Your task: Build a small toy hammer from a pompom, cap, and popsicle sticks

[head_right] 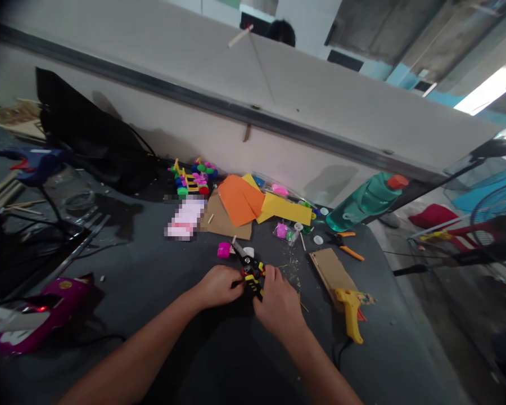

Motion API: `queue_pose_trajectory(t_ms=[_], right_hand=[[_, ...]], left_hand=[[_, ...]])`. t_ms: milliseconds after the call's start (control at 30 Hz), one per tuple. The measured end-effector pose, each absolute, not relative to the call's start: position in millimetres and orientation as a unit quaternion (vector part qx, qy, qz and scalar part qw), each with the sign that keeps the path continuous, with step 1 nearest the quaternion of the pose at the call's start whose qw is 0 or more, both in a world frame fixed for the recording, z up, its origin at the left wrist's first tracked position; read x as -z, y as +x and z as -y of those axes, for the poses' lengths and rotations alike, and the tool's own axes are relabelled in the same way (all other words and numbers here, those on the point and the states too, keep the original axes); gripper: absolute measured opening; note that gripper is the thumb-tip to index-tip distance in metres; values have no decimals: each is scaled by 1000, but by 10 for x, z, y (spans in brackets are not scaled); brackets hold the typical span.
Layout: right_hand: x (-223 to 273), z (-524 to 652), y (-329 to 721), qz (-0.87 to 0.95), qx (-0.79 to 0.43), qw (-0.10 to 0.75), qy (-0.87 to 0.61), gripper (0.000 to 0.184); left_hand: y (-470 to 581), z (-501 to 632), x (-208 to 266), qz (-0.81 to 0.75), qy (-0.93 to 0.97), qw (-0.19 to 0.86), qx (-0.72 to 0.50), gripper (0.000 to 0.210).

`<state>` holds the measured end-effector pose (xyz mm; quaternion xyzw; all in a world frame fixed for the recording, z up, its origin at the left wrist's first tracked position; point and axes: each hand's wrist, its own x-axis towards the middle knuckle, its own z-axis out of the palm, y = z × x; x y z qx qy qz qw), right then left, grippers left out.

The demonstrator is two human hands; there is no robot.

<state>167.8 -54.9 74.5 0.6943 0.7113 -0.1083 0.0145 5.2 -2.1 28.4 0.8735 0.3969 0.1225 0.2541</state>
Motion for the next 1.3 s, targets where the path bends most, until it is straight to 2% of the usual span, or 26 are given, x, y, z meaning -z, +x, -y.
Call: queue_pose_trajectory(t_ms=[500, 700, 800, 900, 1000, 1133, 1300], right_hand=[[-758, 538, 1670, -712, 102, 20, 694, 43], [-732, 541, 1726, -706, 125, -27, 696, 42], [-739, 559, 1826, -677, 209, -98, 699, 41], [-768, 638, 1952, -634, 343, -198, 664, 34], [-807, 771, 2038, -583, 448, -255, 629, 28], [-847, 922, 2056, -544, 517, -265, 606, 27], [-793, 992, 2069, -547, 525, -242, 605, 26]], left_hand=[[51, 31, -267, -398, 863, 279, -138, 25], [41, 25, -267, -397, 859, 289, -149, 26], [35, 1, -251, -413, 815, 359, -188, 29], [44, -44, -228, -441, 684, 525, -249, 32], [51, -90, -238, -442, 492, 685, -304, 34], [36, -117, -289, -395, 363, 774, -336, 33], [18, -113, -285, -375, 344, 801, -316, 32]])
